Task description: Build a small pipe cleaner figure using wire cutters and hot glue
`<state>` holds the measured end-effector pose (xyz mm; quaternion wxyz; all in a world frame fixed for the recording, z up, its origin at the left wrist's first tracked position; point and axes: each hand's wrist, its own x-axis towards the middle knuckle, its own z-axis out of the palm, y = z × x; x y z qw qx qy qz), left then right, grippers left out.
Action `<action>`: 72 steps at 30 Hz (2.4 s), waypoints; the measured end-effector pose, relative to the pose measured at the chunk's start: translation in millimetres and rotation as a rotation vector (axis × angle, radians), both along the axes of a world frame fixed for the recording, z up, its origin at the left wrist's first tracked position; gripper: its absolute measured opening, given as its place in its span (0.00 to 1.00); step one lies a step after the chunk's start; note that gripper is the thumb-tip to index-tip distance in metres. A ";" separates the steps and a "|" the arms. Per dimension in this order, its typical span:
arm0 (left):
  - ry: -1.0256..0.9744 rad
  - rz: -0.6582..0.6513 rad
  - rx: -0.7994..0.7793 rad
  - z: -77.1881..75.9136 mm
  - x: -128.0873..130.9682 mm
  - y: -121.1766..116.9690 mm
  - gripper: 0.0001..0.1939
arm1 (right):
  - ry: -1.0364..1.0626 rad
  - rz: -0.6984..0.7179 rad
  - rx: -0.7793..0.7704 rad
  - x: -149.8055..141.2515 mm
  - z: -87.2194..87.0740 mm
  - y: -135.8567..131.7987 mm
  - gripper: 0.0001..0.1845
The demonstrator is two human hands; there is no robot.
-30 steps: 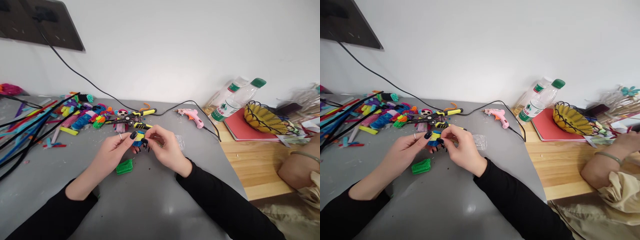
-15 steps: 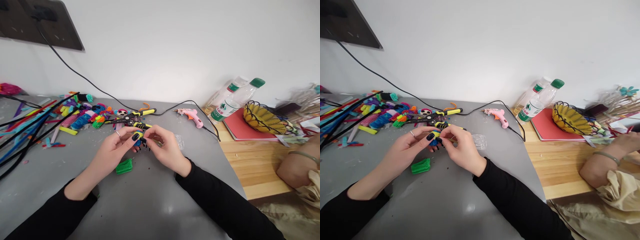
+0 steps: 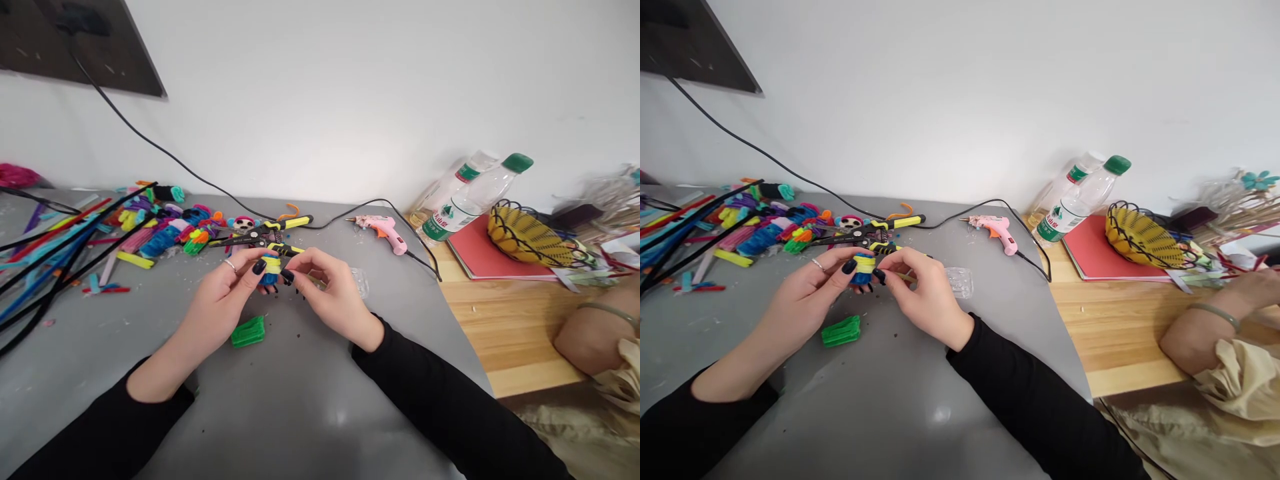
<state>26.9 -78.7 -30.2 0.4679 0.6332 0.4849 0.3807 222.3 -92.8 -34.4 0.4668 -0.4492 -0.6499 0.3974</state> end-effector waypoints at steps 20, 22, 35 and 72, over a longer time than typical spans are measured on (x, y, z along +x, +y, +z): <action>-0.189 -0.100 -0.103 -6.2 -0.9 2.3 0.22 | 0.266 0.162 -0.193 2.2 -1.4 6.3 0.14; -0.151 -0.065 -0.078 -8.0 -3.2 4.2 0.22 | 0.218 0.134 -0.158 1.9 -1.7 5.8 0.11; -0.195 0.077 -0.082 -13.2 -1.7 4.0 0.25 | 0.008 0.026 0.035 -1.3 1.2 -0.2 0.03; -0.514 0.075 -0.245 -5.8 4.9 2.0 0.19 | 0.039 0.037 -0.061 -3.4 0.4 -0.7 0.02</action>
